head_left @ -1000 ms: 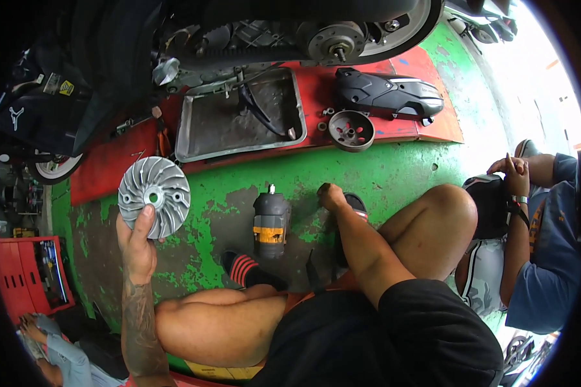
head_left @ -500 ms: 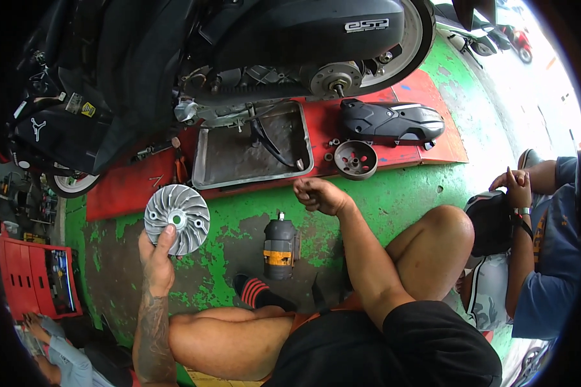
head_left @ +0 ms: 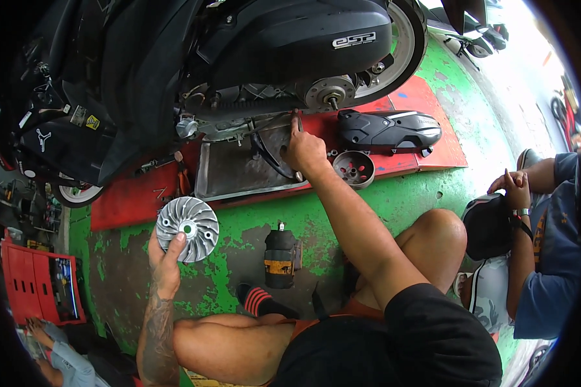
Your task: Servicing and inspecting the CVT transmission components, including the drive belt and pulleys, on a motorcycle.
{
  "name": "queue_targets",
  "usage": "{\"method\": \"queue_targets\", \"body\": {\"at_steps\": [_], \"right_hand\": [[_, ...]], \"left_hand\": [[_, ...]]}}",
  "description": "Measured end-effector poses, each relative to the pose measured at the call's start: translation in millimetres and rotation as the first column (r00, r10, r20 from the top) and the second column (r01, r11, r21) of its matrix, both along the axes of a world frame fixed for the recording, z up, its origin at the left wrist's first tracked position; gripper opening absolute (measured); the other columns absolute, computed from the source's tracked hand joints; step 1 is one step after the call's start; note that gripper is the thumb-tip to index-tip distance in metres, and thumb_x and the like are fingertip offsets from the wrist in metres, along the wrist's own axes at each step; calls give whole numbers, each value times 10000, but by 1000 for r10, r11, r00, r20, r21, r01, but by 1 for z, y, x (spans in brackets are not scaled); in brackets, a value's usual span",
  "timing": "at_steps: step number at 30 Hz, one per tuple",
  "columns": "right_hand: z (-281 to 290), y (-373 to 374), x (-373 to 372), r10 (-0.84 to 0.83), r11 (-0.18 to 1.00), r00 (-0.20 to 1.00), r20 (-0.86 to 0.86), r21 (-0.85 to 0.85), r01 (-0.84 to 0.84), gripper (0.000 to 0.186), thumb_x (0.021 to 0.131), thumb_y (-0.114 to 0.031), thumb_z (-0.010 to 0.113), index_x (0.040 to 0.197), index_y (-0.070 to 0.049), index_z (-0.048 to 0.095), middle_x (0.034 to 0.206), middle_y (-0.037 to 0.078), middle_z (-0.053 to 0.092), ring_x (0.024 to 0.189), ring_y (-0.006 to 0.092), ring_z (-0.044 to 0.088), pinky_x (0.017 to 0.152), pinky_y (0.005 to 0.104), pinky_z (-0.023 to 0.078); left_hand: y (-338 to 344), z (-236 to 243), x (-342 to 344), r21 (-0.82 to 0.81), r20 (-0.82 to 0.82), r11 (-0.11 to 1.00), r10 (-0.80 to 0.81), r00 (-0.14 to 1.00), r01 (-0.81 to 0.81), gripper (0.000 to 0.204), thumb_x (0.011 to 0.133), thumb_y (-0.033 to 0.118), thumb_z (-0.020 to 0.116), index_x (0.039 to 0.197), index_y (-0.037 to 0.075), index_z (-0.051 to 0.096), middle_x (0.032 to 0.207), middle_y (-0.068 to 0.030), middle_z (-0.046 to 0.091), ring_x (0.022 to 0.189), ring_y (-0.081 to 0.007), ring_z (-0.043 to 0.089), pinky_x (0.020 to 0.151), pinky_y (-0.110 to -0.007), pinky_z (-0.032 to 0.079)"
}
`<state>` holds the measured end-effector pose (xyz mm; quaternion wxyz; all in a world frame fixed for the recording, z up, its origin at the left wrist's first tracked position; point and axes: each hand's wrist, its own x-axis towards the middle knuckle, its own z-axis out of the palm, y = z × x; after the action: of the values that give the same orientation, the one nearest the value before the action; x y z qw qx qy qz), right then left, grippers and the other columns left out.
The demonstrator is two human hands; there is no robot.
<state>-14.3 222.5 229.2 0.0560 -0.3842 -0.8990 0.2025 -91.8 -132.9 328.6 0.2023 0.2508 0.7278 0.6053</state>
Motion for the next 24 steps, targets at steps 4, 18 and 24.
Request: {"method": "queue_targets", "body": {"at_steps": [4,18,24], "right_hand": [[-12,5,-19,13,994,999,47,112,-18,862,856,-245,569,1525,109,156,898,180,740,816,322,741,712,433,589],[61,-69,43,163,572,778,-607,-584,-575,504,976,-452,615,1117,26,689,865,70,690,875,144,613,841,323,494],[69,-138,50,88,-73,679,-729,-685,-725,652,1016,-592,439,1409,-75,499,814,8,621,588,46,382,519,212,302]], "left_hand": [[4,8,3,21,16,998,-56,998,55,519,925,169,680,1376,-14,503,1228,-73,642,1116,-157,598,1015,-319,447],[13,42,32,9,-103,989,-147,984,148,452,931,177,714,1299,-15,535,1143,-65,676,1041,-128,619,904,-289,505],[12,47,35,-104,-574,994,-81,815,25,377,858,119,752,1196,11,624,1059,-99,674,974,-208,645,879,-332,511]]}}
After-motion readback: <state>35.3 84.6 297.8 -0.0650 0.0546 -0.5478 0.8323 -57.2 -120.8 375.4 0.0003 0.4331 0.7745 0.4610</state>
